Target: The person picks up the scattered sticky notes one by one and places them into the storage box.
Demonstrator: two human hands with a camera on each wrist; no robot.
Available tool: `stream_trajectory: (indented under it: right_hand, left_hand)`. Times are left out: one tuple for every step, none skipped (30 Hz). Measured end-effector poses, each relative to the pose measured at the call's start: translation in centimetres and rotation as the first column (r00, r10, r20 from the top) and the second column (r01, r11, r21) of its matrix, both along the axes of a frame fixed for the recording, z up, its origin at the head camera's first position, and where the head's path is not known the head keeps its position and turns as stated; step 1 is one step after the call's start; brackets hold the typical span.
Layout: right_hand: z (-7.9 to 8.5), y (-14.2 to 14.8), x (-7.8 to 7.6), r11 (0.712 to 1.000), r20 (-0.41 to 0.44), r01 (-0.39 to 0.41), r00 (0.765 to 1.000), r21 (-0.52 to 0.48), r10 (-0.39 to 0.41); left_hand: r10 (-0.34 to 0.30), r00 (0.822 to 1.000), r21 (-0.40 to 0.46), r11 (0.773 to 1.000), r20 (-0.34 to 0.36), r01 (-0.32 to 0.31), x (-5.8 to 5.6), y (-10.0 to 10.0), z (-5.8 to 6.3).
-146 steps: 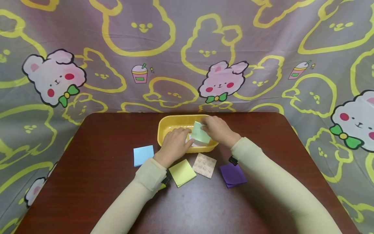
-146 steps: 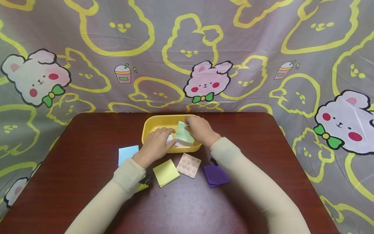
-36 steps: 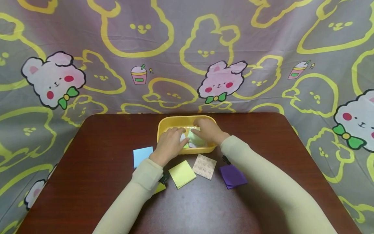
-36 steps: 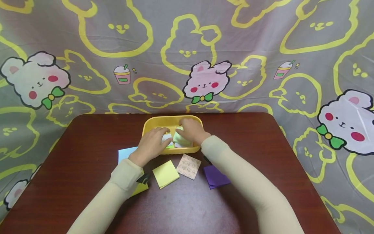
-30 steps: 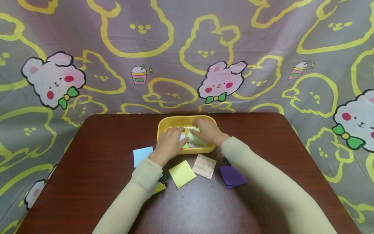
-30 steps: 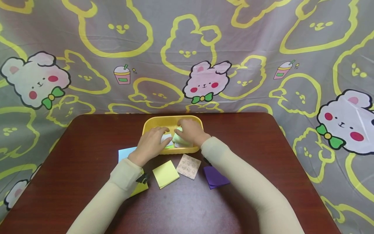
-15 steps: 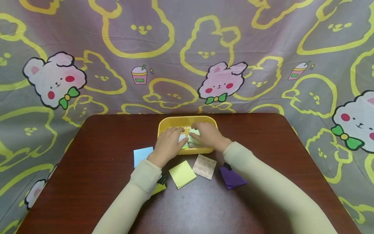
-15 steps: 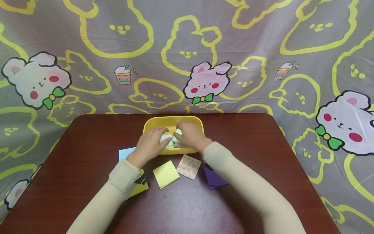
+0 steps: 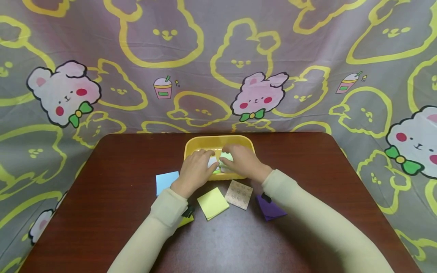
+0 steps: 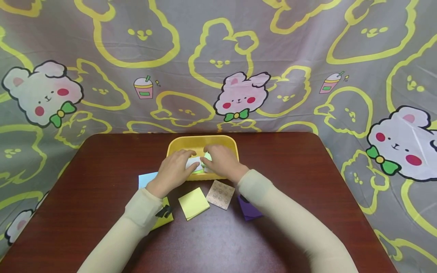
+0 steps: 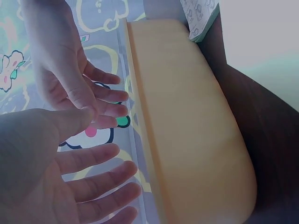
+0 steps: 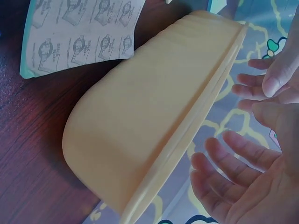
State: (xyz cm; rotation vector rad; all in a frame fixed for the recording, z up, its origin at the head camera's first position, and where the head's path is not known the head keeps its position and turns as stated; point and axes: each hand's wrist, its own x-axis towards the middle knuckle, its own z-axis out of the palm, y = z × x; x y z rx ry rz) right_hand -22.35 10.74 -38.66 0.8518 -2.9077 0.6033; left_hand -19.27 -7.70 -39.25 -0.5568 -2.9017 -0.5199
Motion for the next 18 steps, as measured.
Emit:
stream_trajectory:
  right_hand:
    - [0.0,0.0,0.1,1.0,-0.001,0.0,1.0,0.0,0.0]
    - [0.0,0.0,0.2,1.0,-0.004,0.0,1.0,-0.001,0.0]
    - [0.1,-0.1,0.3,1.0,-0.01,-0.002,1.0,-0.003,0.002]
    - [0.0,-0.1,0.4,1.0,-0.016,-0.004,1.0,-0.008,0.004]
    - [0.0,-0.1,0.5,1.0,-0.023,-0.006,1.0,-0.008,0.006]
    - [0.0,-0.1,0.5,1.0,-0.028,-0.007,1.0,-0.009,0.006]
    - [0.0,-0.1,0.6,1.0,-0.033,-0.01,0.999,-0.01,0.009]
    - [0.0,-0.1,0.6,1.0,-0.038,-0.011,0.999,-0.011,0.011]
    - [0.0,-0.1,0.7,1.0,-0.042,-0.012,0.999,-0.011,0.012]
    - [-0.1,-0.1,0.7,1.0,-0.042,-0.012,0.999,-0.013,0.012]
    - [-0.1,-0.1,0.8,1.0,-0.045,-0.014,0.999,-0.013,0.013]
    - [-0.1,-0.2,0.9,1.0,-0.046,-0.014,0.999,-0.013,0.013]
    - [-0.1,-0.2,0.9,1.0,-0.047,-0.015,0.999,-0.012,0.015]
    - [-0.1,-0.2,1.0,1.0,-0.047,-0.014,0.999,-0.007,0.013]
    - [-0.1,-0.2,1.1,1.0,-0.045,-0.014,0.999,-0.005,0.013]
    - [-0.1,-0.2,1.2,1.0,-0.043,-0.013,0.999,-0.004,0.013]
    - [-0.1,-0.2,1.3,1.0,-0.04,-0.012,0.999,-0.001,0.012]
    - [-0.2,-0.2,1.3,1.0,-0.038,-0.012,0.999,0.001,0.012]
  left_hand:
    - [0.0,1.0,0.002,1.0,0.004,0.0,0.0,0.0,0.0]
    - [0.001,1.0,0.006,1.0,0.005,-0.001,0.1,0.0,0.0]
    - [0.001,1.0,0.009,1.0,0.006,-0.001,0.1,0.0,0.0]
    - [0.001,1.0,0.009,1.0,0.005,-0.001,0.1,0.0,0.0]
    - [0.001,1.0,0.011,1.0,0.004,-0.001,0.2,-0.1,-0.1]
    - [0.001,1.0,0.011,1.0,0.003,-0.001,0.2,-0.1,-0.1]
    - [0.001,1.0,0.011,1.0,0.0,-0.001,0.2,-0.1,-0.1]
    - [0.001,1.0,0.011,1.0,-0.004,-0.001,0.3,-0.1,-0.1]
    - [0.0,1.0,0.01,1.0,-0.006,0.0,0.3,-0.1,-0.1]
    - [0.0,1.0,0.009,1.0,-0.008,0.0,0.4,-0.1,-0.1]
    - [0.001,1.0,0.009,1.0,-0.01,-0.001,0.4,-0.1,-0.1]
    - [0.001,1.0,0.008,1.0,-0.012,-0.001,0.5,-0.2,-0.1]
    - [0.002,1.0,0.007,1.0,-0.012,-0.002,0.5,-0.2,-0.1]
    - [0.002,1.0,0.006,1.0,-0.013,-0.002,0.6,-0.2,-0.1]
    - [0.003,1.0,0.003,1.0,-0.013,-0.003,0.6,-0.2,-0.1]
    - [0.003,1.0,0.0,1.0,-0.015,-0.003,0.6,-0.2,-0.1]
    - [0.003,1.0,-0.002,1.0,-0.017,-0.003,0.7,-0.2,-0.1]
    - [0.002,1.0,-0.005,1.0,-0.019,-0.002,0.7,-0.3,-0.1]
